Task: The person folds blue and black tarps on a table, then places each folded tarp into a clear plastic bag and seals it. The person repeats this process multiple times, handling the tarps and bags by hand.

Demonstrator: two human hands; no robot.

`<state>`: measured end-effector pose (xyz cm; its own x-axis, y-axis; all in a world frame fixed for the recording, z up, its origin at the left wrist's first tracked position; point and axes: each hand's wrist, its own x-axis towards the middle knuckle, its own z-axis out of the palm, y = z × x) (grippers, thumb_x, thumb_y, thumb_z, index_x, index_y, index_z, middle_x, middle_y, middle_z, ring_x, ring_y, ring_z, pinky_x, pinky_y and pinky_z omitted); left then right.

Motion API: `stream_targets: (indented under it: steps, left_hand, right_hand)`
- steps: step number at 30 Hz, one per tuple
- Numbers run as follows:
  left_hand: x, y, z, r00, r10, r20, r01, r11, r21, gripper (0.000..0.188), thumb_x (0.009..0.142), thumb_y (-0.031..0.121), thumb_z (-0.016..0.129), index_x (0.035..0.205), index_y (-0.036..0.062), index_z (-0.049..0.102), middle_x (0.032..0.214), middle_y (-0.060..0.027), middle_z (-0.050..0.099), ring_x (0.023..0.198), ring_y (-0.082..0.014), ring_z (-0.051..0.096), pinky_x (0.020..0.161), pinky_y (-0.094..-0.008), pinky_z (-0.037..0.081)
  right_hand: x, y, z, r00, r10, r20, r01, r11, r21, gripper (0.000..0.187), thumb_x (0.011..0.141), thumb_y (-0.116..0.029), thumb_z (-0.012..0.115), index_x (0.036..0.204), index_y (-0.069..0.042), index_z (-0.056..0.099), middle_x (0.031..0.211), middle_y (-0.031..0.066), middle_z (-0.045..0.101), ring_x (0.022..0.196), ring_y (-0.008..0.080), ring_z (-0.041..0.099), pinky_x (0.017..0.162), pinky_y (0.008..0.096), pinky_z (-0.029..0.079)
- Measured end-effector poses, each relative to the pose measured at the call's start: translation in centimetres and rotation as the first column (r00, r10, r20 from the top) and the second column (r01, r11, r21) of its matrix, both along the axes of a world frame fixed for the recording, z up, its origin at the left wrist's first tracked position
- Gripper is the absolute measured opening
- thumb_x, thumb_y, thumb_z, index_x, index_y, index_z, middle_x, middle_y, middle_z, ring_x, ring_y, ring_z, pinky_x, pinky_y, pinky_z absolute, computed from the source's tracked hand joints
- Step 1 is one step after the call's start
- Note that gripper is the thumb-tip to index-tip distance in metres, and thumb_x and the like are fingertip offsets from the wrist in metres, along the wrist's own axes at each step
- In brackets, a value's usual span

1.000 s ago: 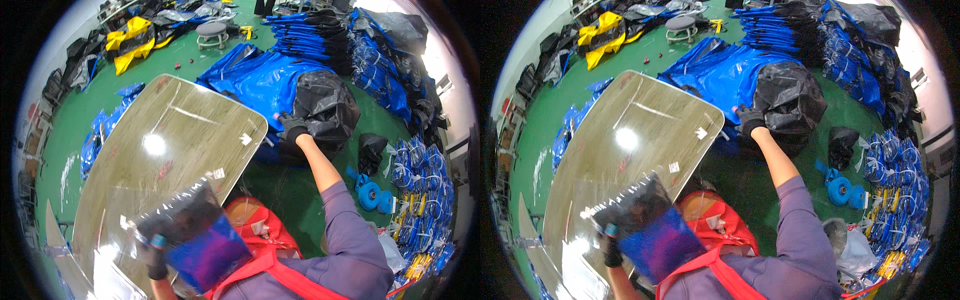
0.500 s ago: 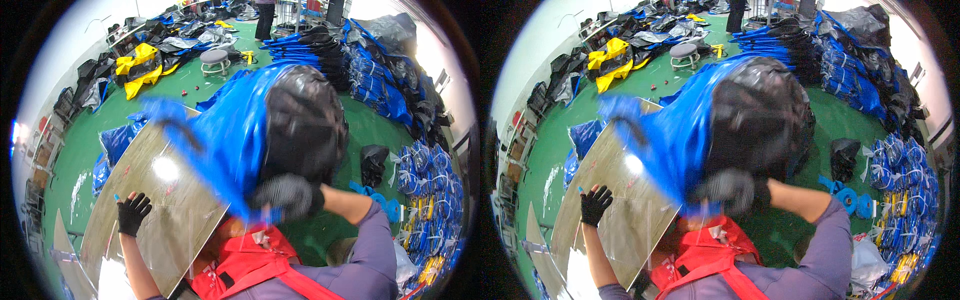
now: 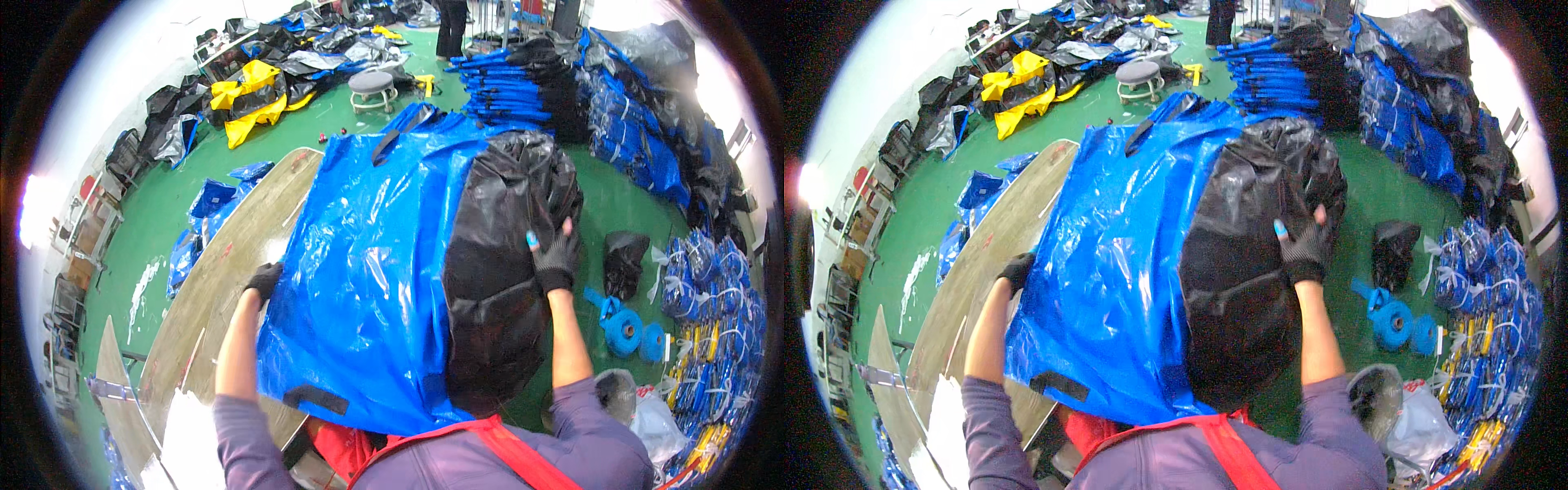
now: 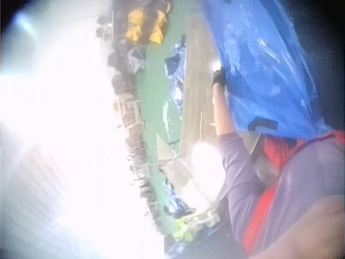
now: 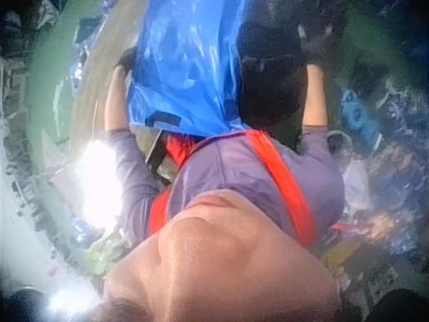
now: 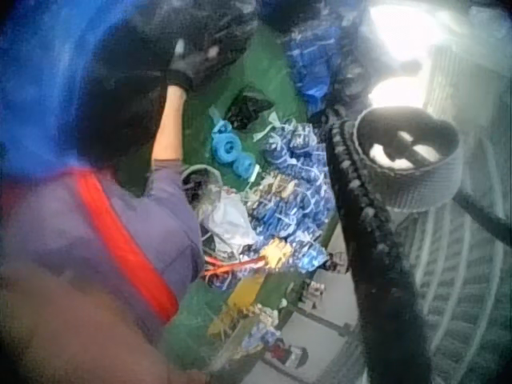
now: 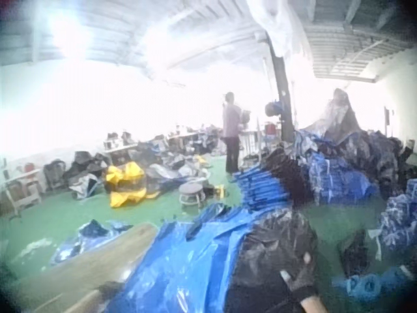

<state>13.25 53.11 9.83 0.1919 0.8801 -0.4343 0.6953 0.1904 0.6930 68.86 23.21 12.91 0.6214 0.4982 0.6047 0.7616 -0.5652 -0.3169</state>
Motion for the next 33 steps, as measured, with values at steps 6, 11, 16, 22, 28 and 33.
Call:
stream_targets:
  steps: [6,11,16,22,28,33]
  left_hand:
    - [9.4,-3.2,2.0,0.930,-0.101,0.353,-0.041,0.927,0.373,0.043,0.086,0.035,0.066,0.109,-0.0021,0.065,0.095,-0.0103,0.067,0.083,-0.0165,0.057,0.074,-0.0319,0.047]
    - [-3.7,-9.3,7.9,0.943,-0.092,0.319,-0.166,0.700,0.694,0.044,0.090,0.024,0.064,0.123,-0.0036,0.058,0.113,-0.0155,0.065,0.104,-0.0245,0.060,0.094,-0.0356,0.045]
    - [-22.5,-21.0,9.7,0.798,0.598,-0.078,-0.353,0.568,0.744,0.063,0.088,0.039,0.061,0.130,-0.0065,0.050,0.123,-0.0274,0.057,0.113,-0.0354,0.057,0.097,-0.0416,0.043]
    - [-18.6,-28.3,5.7,0.771,0.527,-0.357,0.025,0.535,0.844,0.055,0.088,0.021,0.055,0.138,0.0038,0.043,0.139,-0.0209,0.047,0.129,-0.0371,0.044,0.107,-0.0404,0.036]
    - [-7.2,-21.0,-0.7,0.977,0.142,-0.159,-0.008,0.769,0.639,0.061,0.093,0.037,0.047,0.146,0.0084,0.035,0.151,-0.0193,0.030,0.142,-0.0349,0.024,0.114,-0.0513,0.016]
    - [-6.3,-21.2,-3.5,0.746,0.177,-0.642,0.308,0.763,0.568,0.074,0.084,0.061,0.050,0.146,0.0217,0.038,0.154,-0.0192,0.025,0.142,-0.0407,0.021,0.113,-0.0582,0.011]
  right_hand:
    - [4.1,0.4,-11.3,0.632,0.089,-0.770,-0.220,0.973,-0.068,0.052,0.078,-0.048,0.072,0.100,-0.001,0.065,0.092,0.0137,0.068,0.082,0.0301,0.064,0.080,0.0404,0.049]
    - [-0.8,5.1,-7.2,0.567,0.438,-0.698,-0.456,0.872,0.177,0.032,0.076,-0.030,0.077,0.083,-0.001,0.065,0.082,0.0100,0.068,0.075,0.0215,0.064,0.072,0.0358,0.049]
    - [-12.4,14.5,-0.2,0.349,0.777,-0.523,-0.584,0.617,0.528,0.034,0.078,-0.033,0.076,0.081,-0.003,0.060,0.077,0.0079,0.063,0.073,0.0182,0.060,0.074,0.0313,0.048]
    - [-23.5,23.3,0.0,0.479,0.585,-0.654,-0.878,0.311,-0.365,0.059,0.074,-0.057,0.070,0.090,-0.001,0.063,0.090,0.0192,0.068,0.086,0.0297,0.067,0.077,0.0391,0.050]
    - [-26.0,24.4,2.8,0.222,0.755,-0.617,-0.874,-0.127,-0.469,0.034,0.083,-0.039,0.060,0.106,-0.015,0.068,0.103,0.0185,0.067,0.096,0.0315,0.064,0.088,0.0435,0.047]
    - [-13.6,30.6,8.3,0.362,0.887,-0.286,-0.931,0.358,-0.067,0.032,0.086,-0.030,0.065,0.077,0.000,0.062,0.069,0.0142,0.062,0.062,0.0190,0.059,0.060,0.0381,0.047]
